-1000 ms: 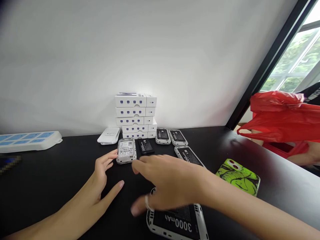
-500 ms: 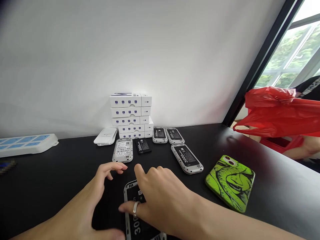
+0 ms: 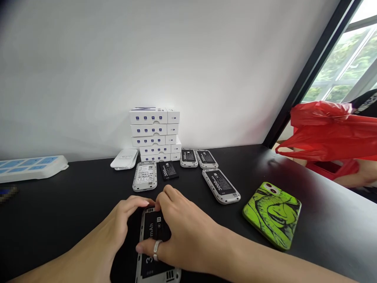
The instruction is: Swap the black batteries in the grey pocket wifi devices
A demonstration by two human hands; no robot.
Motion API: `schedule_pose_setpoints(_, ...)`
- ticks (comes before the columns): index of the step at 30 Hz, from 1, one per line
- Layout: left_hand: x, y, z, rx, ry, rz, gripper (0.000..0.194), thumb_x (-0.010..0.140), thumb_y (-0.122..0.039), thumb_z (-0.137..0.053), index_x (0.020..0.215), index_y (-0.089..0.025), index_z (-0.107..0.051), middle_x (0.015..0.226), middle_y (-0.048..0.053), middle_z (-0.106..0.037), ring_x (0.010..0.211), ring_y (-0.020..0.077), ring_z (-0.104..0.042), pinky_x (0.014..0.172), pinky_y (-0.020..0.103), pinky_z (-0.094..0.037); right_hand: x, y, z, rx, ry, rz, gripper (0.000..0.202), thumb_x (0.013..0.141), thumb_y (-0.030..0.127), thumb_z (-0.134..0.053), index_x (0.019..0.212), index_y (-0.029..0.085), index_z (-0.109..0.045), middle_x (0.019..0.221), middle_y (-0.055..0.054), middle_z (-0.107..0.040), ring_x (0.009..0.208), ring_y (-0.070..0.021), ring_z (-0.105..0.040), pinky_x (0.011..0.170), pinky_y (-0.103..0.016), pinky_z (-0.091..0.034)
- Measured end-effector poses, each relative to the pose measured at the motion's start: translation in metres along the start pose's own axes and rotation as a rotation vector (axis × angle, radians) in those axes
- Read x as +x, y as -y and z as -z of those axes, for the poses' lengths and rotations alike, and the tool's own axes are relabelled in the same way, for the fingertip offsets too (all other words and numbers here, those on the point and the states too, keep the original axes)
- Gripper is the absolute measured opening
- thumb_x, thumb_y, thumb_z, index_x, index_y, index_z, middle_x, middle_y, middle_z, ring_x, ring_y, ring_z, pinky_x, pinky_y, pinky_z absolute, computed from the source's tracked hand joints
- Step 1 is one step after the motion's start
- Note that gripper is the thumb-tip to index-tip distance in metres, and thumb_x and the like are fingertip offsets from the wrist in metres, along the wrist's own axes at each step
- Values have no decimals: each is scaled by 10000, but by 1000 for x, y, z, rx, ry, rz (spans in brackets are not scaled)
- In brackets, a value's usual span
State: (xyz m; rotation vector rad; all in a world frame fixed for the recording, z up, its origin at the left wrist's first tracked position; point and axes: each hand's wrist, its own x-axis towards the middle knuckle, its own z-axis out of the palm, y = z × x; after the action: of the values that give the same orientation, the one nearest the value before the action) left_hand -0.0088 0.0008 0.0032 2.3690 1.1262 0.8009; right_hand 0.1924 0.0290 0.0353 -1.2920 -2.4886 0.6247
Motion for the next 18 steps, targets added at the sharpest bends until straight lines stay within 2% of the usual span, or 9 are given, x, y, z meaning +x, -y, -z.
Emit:
schedule_pose_setpoints(4,2,4,1,-40,34,3,990,572,-468,-861,1316,-347,-220,1238,67,-466,1032,315,-585,838,459,-551,-5,2,9,183,-1,-83,484,665,507,-779,892,229,-454,987,-1,-536,816,-159,-538,666,-269,-463)
schedule_pose_setpoints(8,3,6,2,-97,64,8,965,569,-348,-866,1285,-371,-220,1208,40,-454,1046,305,-578,839,465,-561,-11,0,22,351,97,-88,362,737,280,-725,974,268,-453,813,44,-549,726,-136,-548,602,-231,-433)
schedule_pose_setpoints(10,3,3,3,-112,49,93,1007,555,-306,-876,1290,-383,-192,1247,46,-442,1125,331,-543,910,516,-524,-3,-9,28,575,155,-59,360,757,237,-698,987,265,-422,714,70,-539,610,-106,-517,542,-210,-400)
schedule_pose_setpoints(11,4,2,3,-122,42,148,1015,550,-296,-877,1290,-382,-186,1267,54,-434,1165,347,-518,946,550,-496,4,-15,32,675,142,-51,369,762,252,-705,991,260,-416,682,77,-547,575,-96,-501,527,-204,-389)
schedule_pose_setpoints(13,4,-1,4,-149,34,237,997,547,-283,-865,1277,-370,-192,1287,68,-423,1217,369,-475,997,612,-439,22,-31,40,759,19,-89,378,770,325,-728,1003,245,-442,659,65,-589,559,-90,-498,532,-205,-399)
schedule_pose_setpoints(16,4,-3,4,-180,40,266,925,565,-277,-832,1265,-359,-233,1285,67,-420,1227,360,-463,1030,634,-405,51,-52,47,643,-224,-235,241,832,400,-663,922,203,-556,704,5,-632,593,-110,-539,546,-237,-460)
schedule_pose_setpoints(18,4,-3,5,-184,38,252,917,572,-274,-818,1281,-351,-241,1286,73,-422,1231,362,-461,1044,637,-393,64,-60,48,578,-261,-283,226,851,400,-634,890,178,-621,783,-44,-654,660,-142,-588,569,-271,-509)
